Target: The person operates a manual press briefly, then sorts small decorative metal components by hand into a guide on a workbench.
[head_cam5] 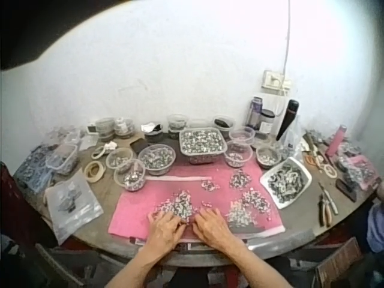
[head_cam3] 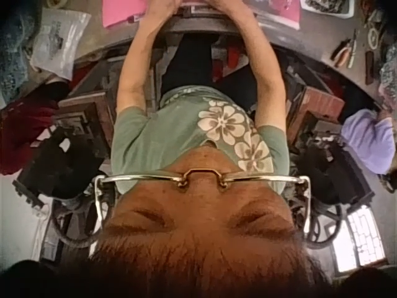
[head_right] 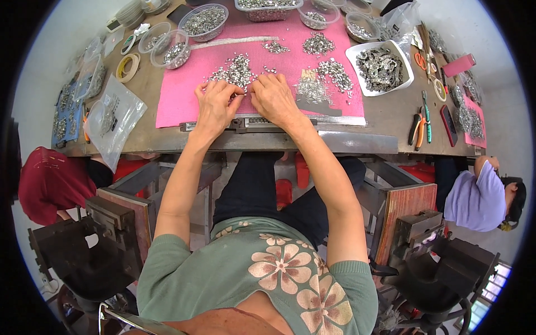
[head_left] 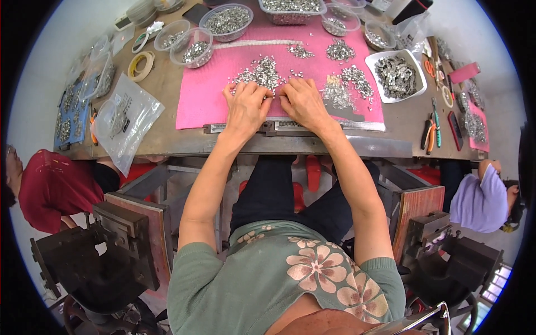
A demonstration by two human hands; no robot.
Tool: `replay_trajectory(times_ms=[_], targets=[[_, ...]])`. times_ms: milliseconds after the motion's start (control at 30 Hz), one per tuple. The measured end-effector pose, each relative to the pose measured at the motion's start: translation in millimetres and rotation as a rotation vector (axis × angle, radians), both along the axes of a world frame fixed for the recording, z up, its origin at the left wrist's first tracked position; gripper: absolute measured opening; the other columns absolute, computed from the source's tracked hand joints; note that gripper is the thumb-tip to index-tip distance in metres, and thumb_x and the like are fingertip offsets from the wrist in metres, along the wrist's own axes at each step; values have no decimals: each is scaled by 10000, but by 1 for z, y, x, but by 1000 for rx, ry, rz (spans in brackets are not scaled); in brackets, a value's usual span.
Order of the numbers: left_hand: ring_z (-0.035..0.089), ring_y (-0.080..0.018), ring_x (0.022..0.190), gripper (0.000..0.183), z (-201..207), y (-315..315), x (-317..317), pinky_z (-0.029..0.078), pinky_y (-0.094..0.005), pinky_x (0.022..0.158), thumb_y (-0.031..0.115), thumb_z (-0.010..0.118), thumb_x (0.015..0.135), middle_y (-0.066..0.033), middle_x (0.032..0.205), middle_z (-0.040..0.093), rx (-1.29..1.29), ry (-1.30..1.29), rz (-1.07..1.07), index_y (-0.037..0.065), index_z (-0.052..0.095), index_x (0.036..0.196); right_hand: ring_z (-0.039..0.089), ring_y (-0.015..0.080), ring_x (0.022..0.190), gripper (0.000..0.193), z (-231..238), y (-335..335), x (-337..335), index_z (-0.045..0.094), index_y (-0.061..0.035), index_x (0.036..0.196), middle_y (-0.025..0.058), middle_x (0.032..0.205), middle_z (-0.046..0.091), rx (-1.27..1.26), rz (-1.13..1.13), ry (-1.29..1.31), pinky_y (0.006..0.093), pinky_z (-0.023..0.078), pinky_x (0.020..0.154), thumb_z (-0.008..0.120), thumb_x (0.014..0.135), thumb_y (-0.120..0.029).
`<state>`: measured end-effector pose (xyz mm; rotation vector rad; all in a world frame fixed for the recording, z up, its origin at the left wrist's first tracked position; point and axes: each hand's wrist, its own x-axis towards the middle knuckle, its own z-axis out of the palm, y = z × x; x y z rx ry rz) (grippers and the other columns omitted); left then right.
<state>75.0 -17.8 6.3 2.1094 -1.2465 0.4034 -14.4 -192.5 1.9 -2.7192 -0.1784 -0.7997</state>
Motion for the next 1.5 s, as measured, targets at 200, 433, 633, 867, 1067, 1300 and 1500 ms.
replay_trajectory(times_ms=[200, 433, 633, 867, 1067, 1300, 1500], targets=[[570, -217, 922, 101, -5, -5, 10, 324, -492, 994, 168, 755, 855, -13, 877, 591, 62, -36, -34, 131, 698, 929, 580, 286, 801, 95, 14, -4, -32, 616, -41, 880, 102, 837, 573, 159, 9, 26, 395, 420, 764, 696, 829, -51], [565, -227, 968, 65, -4, -8, 13, 319, -520, 1004, 151, 701, 902, -25, 927, 593, 104, -88, -64, 113, 675, 949, 566, 287, 812, 135, 26, 1, -76, 588, -29, 890, 102, 853, 559, 200, 80, 86, 393, 432, 762, 693, 807, -10], [568, -237, 965, 56, 2, 1, 7, 309, -523, 1017, 117, 676, 905, -34, 933, 596, 84, 0, -92, 94, 645, 947, 557, 279, 849, 123, 26, 6, -80, 590, -35, 893, 92, 867, 542, 5, 76, 61, 397, 438, 779, 680, 810, -27], [567, -243, 963, 65, 0, 10, 6, 321, -500, 992, 108, 675, 898, -49, 934, 598, 104, -7, -96, 90, 633, 945, 599, 297, 833, 94, 26, 1, -45, 640, -28, 923, 107, 864, 598, 176, 70, 94, 397, 444, 760, 692, 845, -39], [562, -248, 961, 79, -3, 7, 7, 326, -495, 983, 113, 679, 896, -56, 935, 591, 109, 11, -81, 91, 633, 956, 604, 305, 859, 108, 0, 15, 7, 652, -44, 897, 107, 874, 601, 147, -63, 0, 413, 447, 775, 725, 844, -104], [554, -248, 954, 75, -4, 7, 6, 325, -493, 979, 105, 670, 901, -55, 931, 583, 109, 9, -64, 83, 631, 961, 610, 310, 867, 151, -9, 15, 16, 648, -58, 866, 99, 858, 600, 65, -129, -5, 426, 439, 771, 748, 834, -166], [554, -245, 936, 68, 2, 14, -5, 326, -471, 966, 86, 657, 898, -44, 920, 587, 54, 41, -54, 78, 628, 959, 640, 336, 834, 133, 2, 14, 18, 645, -27, 825, 136, 843, 634, 131, -106, 110, 444, 456, 783, 703, 832, -146]])
